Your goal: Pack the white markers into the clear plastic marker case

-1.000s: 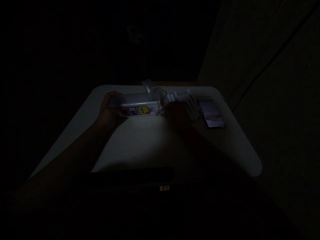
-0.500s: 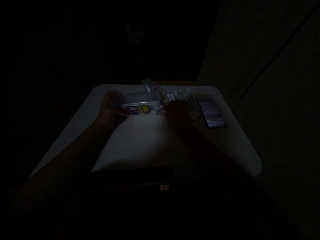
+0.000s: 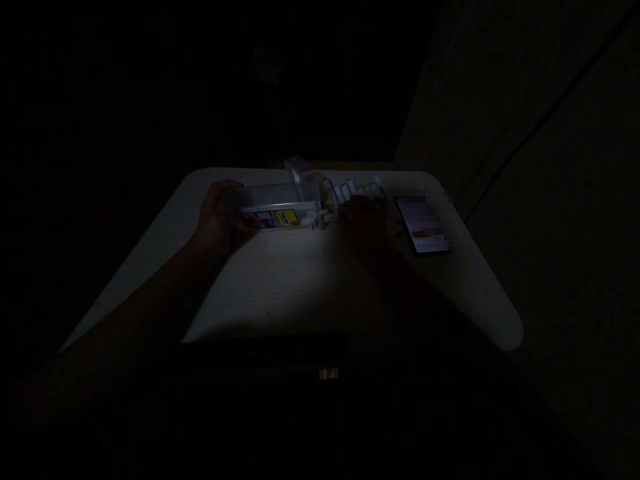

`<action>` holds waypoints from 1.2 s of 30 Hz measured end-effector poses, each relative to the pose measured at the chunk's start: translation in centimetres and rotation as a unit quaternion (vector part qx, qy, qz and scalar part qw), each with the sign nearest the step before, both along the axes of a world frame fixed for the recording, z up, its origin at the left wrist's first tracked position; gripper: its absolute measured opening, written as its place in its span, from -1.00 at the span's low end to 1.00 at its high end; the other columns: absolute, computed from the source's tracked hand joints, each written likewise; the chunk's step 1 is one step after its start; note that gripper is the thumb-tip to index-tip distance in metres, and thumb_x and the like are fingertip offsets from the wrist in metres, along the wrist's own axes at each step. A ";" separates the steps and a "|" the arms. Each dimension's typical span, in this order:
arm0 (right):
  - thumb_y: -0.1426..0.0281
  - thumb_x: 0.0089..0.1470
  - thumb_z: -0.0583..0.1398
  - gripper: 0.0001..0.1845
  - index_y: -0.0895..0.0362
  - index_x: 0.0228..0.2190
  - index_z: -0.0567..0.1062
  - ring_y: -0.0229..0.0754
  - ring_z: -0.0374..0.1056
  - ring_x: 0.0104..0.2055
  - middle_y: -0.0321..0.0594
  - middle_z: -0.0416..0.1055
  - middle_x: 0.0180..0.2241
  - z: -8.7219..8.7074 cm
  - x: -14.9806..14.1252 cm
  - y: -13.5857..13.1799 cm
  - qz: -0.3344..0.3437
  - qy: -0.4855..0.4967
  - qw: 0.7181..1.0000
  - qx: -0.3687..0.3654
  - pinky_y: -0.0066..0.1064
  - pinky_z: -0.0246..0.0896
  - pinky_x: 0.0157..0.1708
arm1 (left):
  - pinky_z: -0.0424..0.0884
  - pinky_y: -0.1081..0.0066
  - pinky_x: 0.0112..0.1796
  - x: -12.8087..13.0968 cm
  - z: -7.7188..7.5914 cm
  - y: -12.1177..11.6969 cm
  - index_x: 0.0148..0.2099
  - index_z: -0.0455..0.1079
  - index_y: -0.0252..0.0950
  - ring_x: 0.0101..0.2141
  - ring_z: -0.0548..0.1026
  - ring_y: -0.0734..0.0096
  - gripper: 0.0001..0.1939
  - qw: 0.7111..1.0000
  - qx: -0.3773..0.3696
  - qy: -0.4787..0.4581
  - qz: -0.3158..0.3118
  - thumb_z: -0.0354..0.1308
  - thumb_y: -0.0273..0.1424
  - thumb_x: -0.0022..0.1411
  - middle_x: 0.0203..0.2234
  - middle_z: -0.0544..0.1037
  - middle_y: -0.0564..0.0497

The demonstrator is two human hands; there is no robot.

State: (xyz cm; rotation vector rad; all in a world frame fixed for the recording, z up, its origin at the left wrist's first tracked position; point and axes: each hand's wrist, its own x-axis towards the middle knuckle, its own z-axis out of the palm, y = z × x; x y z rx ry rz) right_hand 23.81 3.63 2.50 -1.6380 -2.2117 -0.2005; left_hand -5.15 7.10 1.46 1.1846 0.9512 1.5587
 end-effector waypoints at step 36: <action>0.44 0.25 0.08 -0.61 0.03 -0.02 0.61 0.04 0.32 0.10 -0.09 0.58 -0.01 0.3 -1.9 -1.1 0.062 -0.016 0.998 -0.009 -0.04 0.01 0.18 | 0.25 0.52 -0.59 0.0 0.2 -0.1 -0.20 0.34 -0.17 -0.44 0.38 0.46 -0.50 1.000 -0.003 0.023 0.006 0.33 -0.56 -0.28 -0.39 0.42 0.12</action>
